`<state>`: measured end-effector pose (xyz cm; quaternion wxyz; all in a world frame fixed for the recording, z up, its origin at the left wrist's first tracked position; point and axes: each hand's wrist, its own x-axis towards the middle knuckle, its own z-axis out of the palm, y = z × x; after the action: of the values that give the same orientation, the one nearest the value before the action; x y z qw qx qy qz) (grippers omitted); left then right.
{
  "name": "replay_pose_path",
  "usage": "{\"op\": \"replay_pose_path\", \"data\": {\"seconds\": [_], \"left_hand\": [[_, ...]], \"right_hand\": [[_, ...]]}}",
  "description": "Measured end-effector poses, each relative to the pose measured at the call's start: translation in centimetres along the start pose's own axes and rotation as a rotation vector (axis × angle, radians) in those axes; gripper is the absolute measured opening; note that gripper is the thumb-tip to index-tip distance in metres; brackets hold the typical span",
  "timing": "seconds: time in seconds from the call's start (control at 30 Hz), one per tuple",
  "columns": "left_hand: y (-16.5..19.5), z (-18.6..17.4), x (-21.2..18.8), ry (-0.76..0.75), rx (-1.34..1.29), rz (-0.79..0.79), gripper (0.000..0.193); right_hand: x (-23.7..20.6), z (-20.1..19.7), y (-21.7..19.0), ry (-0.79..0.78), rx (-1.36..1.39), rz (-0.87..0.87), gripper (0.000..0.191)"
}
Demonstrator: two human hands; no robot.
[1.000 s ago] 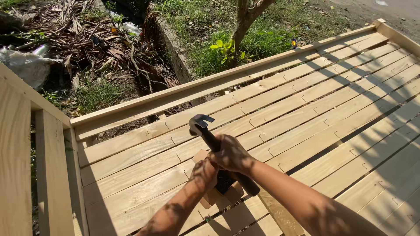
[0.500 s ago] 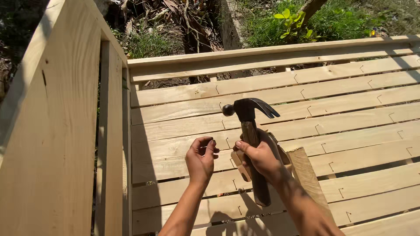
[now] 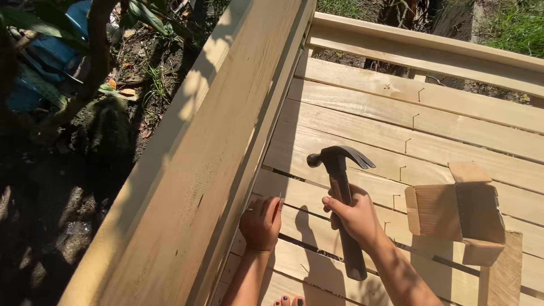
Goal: The person hammers nails into a wooden slatted frame outdoors, taking nails from a cardboard box and driving them along the slats. They later press and align the slats by hand and use a pry bar to adjust boards on the structure.
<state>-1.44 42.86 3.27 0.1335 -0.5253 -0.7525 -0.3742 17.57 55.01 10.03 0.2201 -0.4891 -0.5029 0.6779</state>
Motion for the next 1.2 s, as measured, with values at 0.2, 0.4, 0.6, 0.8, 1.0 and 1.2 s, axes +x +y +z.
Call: {"op": "replay_pose_path", "data": {"seconds": [0.2,0.4,0.6,0.8,1.0,1.2], "left_hand": [[-3.0,2.4,-1.2,-0.048,0.235,0.043,0.014],[-5.0,5.0,-2.3,0.012,0.185,-0.108,0.010],[-5.2,5.1,-1.8,0.021,0.201,-0.113,0.007],[-4.8,4.9,-0.9,0.000,0.223,-0.142,0.009],[-4.6,4.6,-0.4,-0.020,0.207,-0.145,0.007],[-4.5,4.9,-0.1,-0.056,0.229,-0.157,0.009]], "right_hand": [[0.6,2.4,2.7,-0.045,0.004,0.056,0.023],[1.8,3.4,4.6,-0.031,-0.012,0.130,0.022],[2.7,4.1,6.0,-0.063,-0.003,0.154,0.024],[2.8,4.6,6.1,-0.079,-0.044,0.192,0.023],[2.4,4.9,5.4,-0.092,-0.071,0.224,0.025],[2.1,5.6,4.5,-0.098,-0.116,0.213,0.026]]}}
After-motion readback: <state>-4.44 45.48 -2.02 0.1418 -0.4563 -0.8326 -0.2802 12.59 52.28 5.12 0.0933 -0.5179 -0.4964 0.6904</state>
